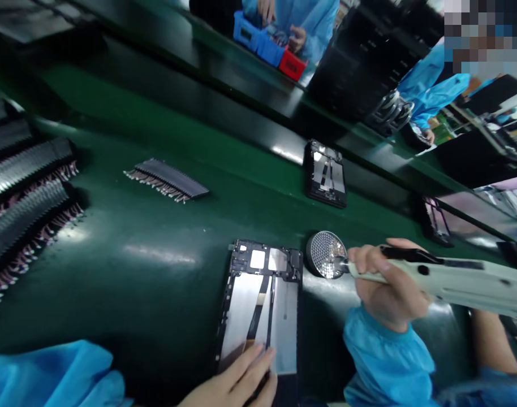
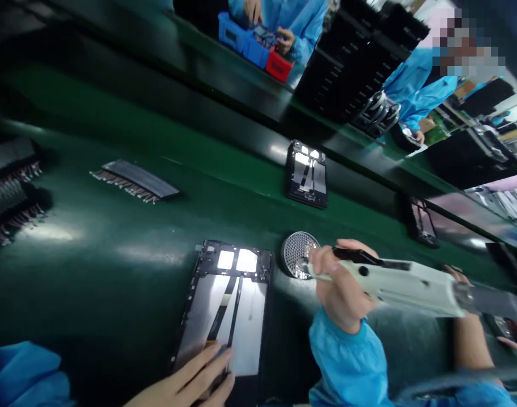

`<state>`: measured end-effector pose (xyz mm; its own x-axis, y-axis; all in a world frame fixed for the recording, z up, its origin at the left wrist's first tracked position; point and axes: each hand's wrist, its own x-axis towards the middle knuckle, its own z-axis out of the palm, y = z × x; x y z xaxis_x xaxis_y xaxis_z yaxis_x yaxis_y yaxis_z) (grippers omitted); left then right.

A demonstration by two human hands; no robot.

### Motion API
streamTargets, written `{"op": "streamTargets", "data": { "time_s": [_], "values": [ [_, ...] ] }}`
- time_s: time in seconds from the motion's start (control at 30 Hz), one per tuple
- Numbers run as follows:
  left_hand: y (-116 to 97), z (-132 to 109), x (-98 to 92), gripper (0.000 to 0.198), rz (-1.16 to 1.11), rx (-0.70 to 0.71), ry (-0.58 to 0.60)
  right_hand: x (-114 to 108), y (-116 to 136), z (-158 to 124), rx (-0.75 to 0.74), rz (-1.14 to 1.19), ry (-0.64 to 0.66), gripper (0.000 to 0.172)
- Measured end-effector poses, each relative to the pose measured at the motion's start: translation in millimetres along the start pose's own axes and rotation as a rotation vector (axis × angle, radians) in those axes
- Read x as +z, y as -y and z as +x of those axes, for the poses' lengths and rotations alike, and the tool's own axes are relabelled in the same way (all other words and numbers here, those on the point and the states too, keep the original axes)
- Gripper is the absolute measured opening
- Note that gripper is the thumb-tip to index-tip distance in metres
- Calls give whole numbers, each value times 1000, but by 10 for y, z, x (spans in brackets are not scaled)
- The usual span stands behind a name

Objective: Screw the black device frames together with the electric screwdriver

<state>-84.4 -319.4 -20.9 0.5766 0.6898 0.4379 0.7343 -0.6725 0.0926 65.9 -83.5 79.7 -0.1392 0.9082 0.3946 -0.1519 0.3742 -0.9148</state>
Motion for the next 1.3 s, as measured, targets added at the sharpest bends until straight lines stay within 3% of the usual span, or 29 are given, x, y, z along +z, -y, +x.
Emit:
{"op": "streamTargets", "data": {
  "time_s": [0.07, 0.13, 0.27, 0.37, 0.47, 0.6, 0.7, 0.77, 0.87, 0.97, 1.03, 1.1, 1.2, 1.3],
  "values": [
    [227, 95, 79, 26, 65, -77, -30, -192, 46, 105, -22, -29, -105, 25],
    [682, 281, 160, 31, 137, -180, 12, -363, 42, 180, -45, -45, -192, 23],
    [2040, 864, 195, 50, 192, -561, 281, -600, -90, 292, -42, -31, -285, 23],
    [2885, 1301, 127, 44, 247, -644, 345, -753, -247, 396, -65, -61, -351, 27],
    [3229, 1675, 121, 31, 277, -652, 396, -951, -434, 516, -62, -109, -376, 38],
    [3160, 2192, 348, 49, 236, -524, 432, -1223, -664, 641, -31, -95, -300, 54],
    [3095, 2550, 549, 64, 181, -426, 495, -1340, -737, 695, -17, -195, -305, 39],
    [3115, 2708, 606, 64, 164, -393, 539, -1368, -732, 720, 12, -288, -321, 32],
    [3159, 2804, 557, 54, 195, -407, 548, -1367, -688, 750, 71, -309, -350, 42],
    [3081, 2769, 375, 53, 270, -484, 490, -1360, -649, 764, 89, -257, -366, 48],
    [2912, 2641, 186, 58, 318, -519, 449, -1365, -634, 762, 82, -237, -367, 47],
    [2636, 2366, -33, 67, 364, -534, 425, -1375, -631, 753, 63, -226, -366, 42],
    [2038, 1642, -297, 72, 458, -533, 409, -1375, -640, 732, 24, -212, -360, 27],
    [1327, 757, -353, 62, 647, -386, 295, -1314, -606, 688, -10, -184, -364, 17]
  ]
}}
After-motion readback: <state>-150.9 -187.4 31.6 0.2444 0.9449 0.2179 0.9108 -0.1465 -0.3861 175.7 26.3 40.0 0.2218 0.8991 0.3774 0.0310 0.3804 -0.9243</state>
